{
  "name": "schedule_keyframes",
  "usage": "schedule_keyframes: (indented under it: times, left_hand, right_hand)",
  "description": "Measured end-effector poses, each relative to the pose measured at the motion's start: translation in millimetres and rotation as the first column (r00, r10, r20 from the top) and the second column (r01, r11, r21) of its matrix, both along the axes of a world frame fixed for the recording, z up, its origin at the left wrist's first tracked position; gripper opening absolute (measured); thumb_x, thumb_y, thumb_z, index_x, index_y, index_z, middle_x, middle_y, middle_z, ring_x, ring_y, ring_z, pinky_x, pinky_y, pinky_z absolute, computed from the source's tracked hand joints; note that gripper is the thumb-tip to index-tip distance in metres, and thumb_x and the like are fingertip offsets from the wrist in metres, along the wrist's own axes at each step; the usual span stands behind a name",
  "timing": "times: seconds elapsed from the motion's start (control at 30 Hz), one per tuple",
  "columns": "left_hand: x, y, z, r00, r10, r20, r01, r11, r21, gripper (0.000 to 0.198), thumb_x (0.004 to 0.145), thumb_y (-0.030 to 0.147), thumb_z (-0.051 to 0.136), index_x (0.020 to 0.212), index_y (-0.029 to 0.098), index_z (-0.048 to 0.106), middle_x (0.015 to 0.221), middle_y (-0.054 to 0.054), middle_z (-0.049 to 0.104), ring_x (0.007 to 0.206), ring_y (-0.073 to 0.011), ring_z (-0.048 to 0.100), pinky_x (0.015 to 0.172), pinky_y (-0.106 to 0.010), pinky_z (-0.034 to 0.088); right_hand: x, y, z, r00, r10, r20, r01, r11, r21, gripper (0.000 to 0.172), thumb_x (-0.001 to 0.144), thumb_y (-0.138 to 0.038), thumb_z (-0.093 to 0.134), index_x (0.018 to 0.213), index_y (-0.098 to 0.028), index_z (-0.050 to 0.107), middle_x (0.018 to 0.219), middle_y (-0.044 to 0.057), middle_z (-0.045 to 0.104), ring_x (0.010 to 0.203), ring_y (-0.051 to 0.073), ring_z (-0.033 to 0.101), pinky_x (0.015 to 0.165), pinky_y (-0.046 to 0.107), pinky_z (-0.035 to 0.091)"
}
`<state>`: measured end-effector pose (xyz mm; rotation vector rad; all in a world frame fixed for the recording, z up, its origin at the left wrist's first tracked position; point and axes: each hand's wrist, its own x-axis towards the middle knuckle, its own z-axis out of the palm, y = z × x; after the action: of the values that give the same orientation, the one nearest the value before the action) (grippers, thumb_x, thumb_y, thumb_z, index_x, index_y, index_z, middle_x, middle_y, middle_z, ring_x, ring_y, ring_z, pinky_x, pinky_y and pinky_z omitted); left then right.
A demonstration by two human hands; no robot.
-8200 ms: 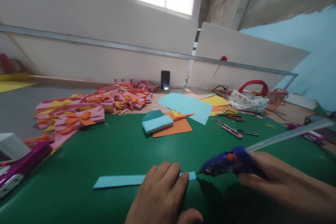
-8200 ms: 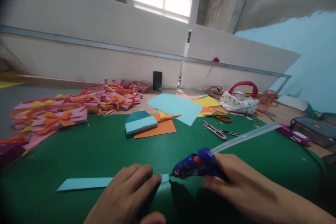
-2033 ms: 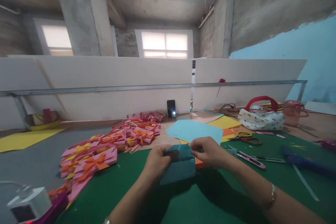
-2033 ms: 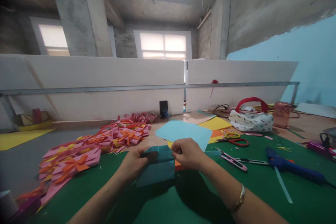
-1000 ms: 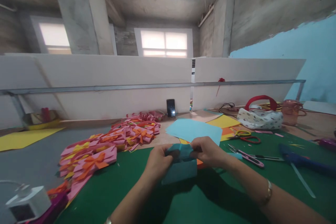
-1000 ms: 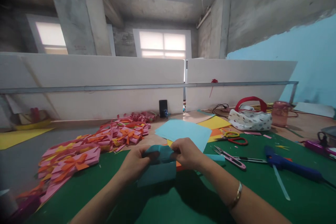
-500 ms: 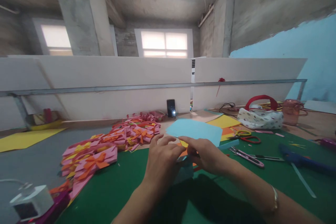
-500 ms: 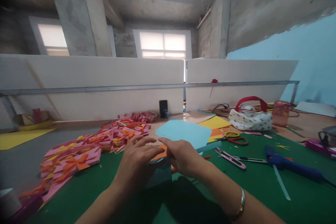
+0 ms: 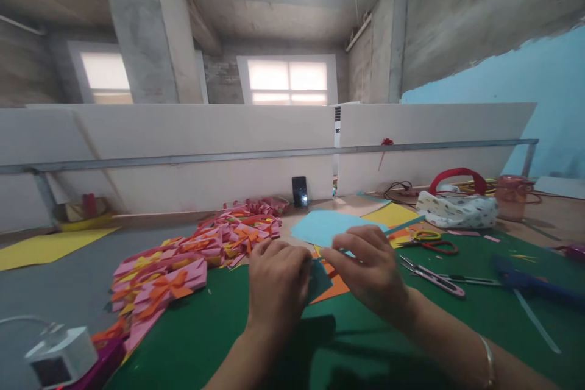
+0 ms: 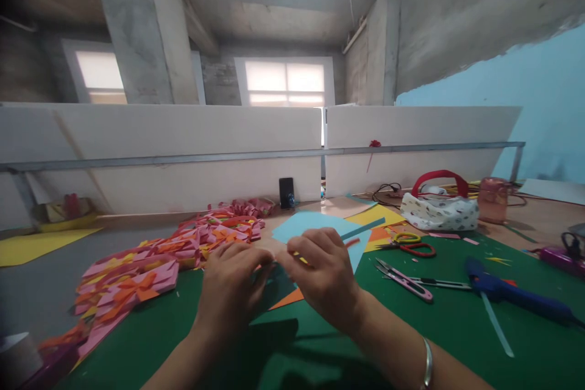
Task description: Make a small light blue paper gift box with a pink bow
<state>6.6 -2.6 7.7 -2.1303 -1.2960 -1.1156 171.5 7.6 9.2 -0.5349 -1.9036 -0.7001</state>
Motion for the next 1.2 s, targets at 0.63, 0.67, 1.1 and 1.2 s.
schedule_keyframes:
  times: [0.63,0.67,1.1,1.2]
  left_hand:
    - [3.6,0.8,-7.3,0.979,-0.089,0.181,0.053,0.980,0.194,0.007,0.074,0.021,0.057,0.071,0.024,0.062,0.078,-0.001,0.062,0.085,-0.0217,0.049,0.080,-0.040,0.031]
    - [3.7,-0.2,-6.7,0.982,-0.088,0.170,0.054,0.980,0.192,0.007,0.074,0.021,0.057,0.071,0.024,0.062,0.078,-0.001,0.063,0.085,-0.0215,0.049,0.080,-0.039,0.031]
    - [4.6,-7.7,0.8,0.988,-0.105,0.113,0.066,0.951,0.303,0.010,0.076,0.015,0.057,0.073,0.024,0.058,0.064,0.005,0.063,0.074,-0.0152,0.055,0.087,-0.038,0.028]
    - [1.9,-7.5,1.5,0.988,-0.138,0.070,0.108,0.939,0.326,0.011,0.075,0.014,0.057,0.069,0.023,0.054,0.061,0.006,0.062,0.073,-0.0144,0.056,0.086,-0.037,0.027]
  right_hand:
    - [-17.3,-4.3,-10.8,0.978,-0.121,-0.169,0.086,0.975,-0.204,0.019,0.082,-0.015,0.051,0.070,-0.017,0.065,0.062,0.004,0.055,0.066,0.015,0.044,0.062,0.030,0.032]
    - [-17.4,-4.5,-10.5,0.977,-0.121,-0.173,0.085,0.976,-0.203,0.019,0.082,-0.015,0.051,0.070,-0.017,0.065,0.063,0.004,0.055,0.066,0.015,0.044,0.062,0.030,0.032]
    - [-12.1,-6.1,-7.1,0.987,-0.117,-0.114,0.075,0.943,-0.323,0.019,0.082,-0.017,0.051,0.067,-0.018,0.064,0.062,0.002,0.056,0.066,0.015,0.046,0.063,0.029,0.030]
    - [-8.3,-5.7,-4.1,0.994,-0.060,-0.088,0.022,0.923,-0.384,0.017,0.081,-0.016,0.052,0.069,-0.018,0.063,0.064,0.002,0.057,0.067,0.015,0.046,0.062,0.028,0.032]
